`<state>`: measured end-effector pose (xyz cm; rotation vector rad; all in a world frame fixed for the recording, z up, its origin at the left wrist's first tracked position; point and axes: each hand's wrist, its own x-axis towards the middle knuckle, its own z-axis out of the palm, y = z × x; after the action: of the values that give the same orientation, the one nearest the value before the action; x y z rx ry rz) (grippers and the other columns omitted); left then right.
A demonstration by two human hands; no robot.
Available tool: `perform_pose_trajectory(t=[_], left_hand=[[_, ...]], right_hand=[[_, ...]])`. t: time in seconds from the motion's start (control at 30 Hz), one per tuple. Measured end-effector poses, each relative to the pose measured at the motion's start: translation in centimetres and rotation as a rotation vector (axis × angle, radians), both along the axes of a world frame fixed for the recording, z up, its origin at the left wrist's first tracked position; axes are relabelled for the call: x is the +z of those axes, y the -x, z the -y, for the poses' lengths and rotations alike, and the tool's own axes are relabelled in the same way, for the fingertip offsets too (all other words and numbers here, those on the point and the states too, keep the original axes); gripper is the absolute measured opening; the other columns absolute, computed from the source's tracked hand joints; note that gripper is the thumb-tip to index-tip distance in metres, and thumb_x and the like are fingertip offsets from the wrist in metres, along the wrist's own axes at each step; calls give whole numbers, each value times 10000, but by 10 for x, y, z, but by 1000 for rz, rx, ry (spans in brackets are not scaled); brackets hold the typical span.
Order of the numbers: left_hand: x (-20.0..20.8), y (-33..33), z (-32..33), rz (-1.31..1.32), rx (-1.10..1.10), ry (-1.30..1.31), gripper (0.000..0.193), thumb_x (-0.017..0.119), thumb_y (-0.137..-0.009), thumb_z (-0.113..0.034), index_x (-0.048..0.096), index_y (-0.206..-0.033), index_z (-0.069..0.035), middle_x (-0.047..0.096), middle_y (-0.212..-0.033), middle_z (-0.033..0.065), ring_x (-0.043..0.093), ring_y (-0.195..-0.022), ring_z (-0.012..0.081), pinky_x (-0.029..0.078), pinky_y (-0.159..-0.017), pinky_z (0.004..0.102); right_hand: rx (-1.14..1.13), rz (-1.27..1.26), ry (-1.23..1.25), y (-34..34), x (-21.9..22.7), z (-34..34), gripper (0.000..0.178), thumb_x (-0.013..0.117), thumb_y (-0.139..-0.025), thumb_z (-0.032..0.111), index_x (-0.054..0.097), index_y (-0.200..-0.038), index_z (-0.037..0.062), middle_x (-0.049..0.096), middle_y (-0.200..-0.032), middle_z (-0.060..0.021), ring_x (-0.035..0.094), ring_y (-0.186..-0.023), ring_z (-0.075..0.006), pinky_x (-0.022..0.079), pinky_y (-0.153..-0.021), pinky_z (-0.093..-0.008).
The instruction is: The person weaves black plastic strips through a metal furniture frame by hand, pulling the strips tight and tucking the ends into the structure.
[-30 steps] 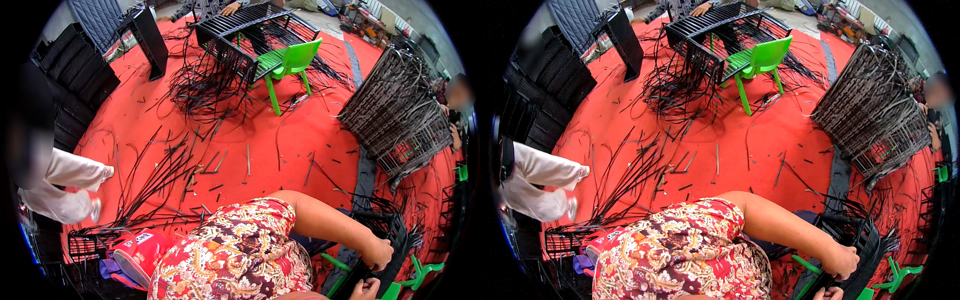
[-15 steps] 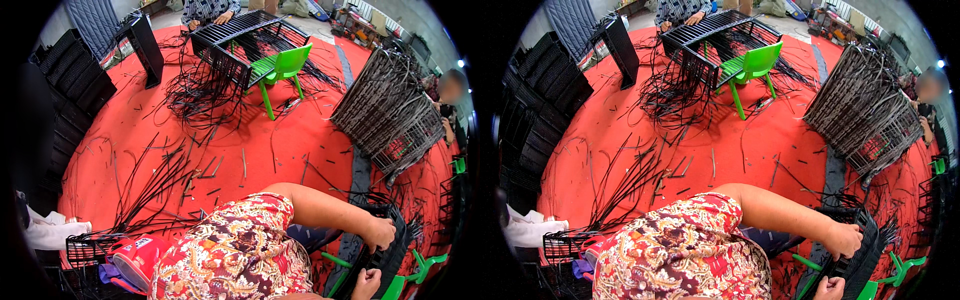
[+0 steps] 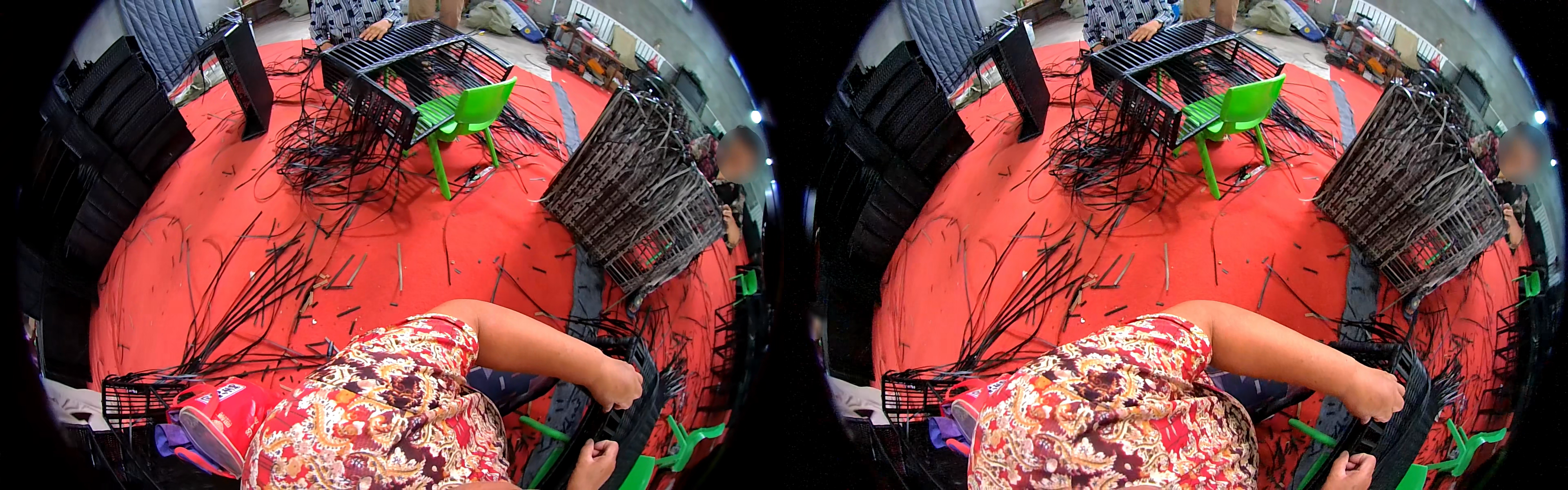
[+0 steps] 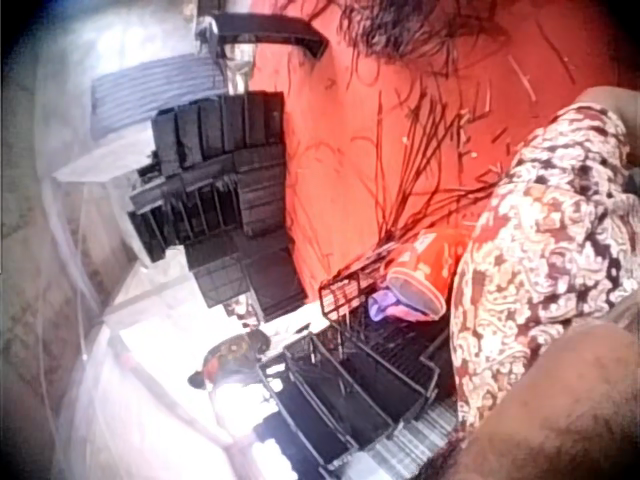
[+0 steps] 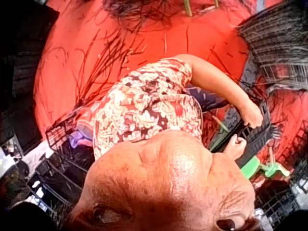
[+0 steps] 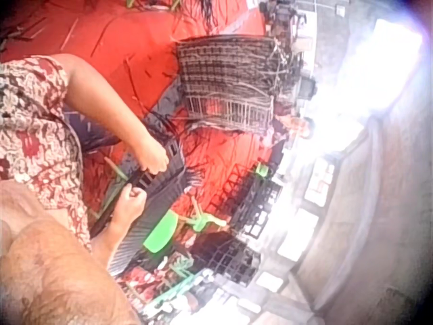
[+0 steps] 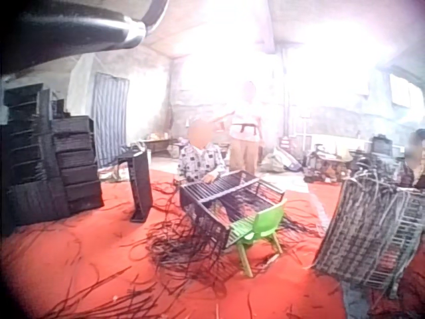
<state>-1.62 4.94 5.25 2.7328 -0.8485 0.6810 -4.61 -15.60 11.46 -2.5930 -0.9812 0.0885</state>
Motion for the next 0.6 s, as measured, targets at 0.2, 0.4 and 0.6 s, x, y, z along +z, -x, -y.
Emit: perform_pose_trajectory(t=[0.2, 0.4, 0.6], left_hand=[[-14, -7, -9, 24, -32, 100, 242, 721, -653, -356, 700, -782, -153, 603, -907, 18, 543, -961, 240, 471, -781, 364], [9, -7, -17, -42, -36, -36, 220, 710, -690, -338, 700, -850, -188, 648, -916, -12, 575, -985, 235, 477, -759, 409], [4, -27, -23, -179, -97, -34, 185, 700, -705, -289, 695, -845, -169, 651, -900, 16, 586, -957, 255, 488, -716, 430]], right_hand=[[18, -27, -14, -5, -3, -5, 267, 687, -790, 269, 547, -790, 41, 562, -691, -92, 533, -639, -236, 453, -644, -373], [2, -11, -93, 4, -5, 3, 254, 682, -803, 237, 529, -782, 35, 540, -686, -81, 519, -638, -214, 451, -637, -352], [27, -26, -102, 6, -5, 2, 228, 680, -805, 205, 535, -804, 29, 541, -706, -84, 521, -650, -205, 458, -647, -345]])
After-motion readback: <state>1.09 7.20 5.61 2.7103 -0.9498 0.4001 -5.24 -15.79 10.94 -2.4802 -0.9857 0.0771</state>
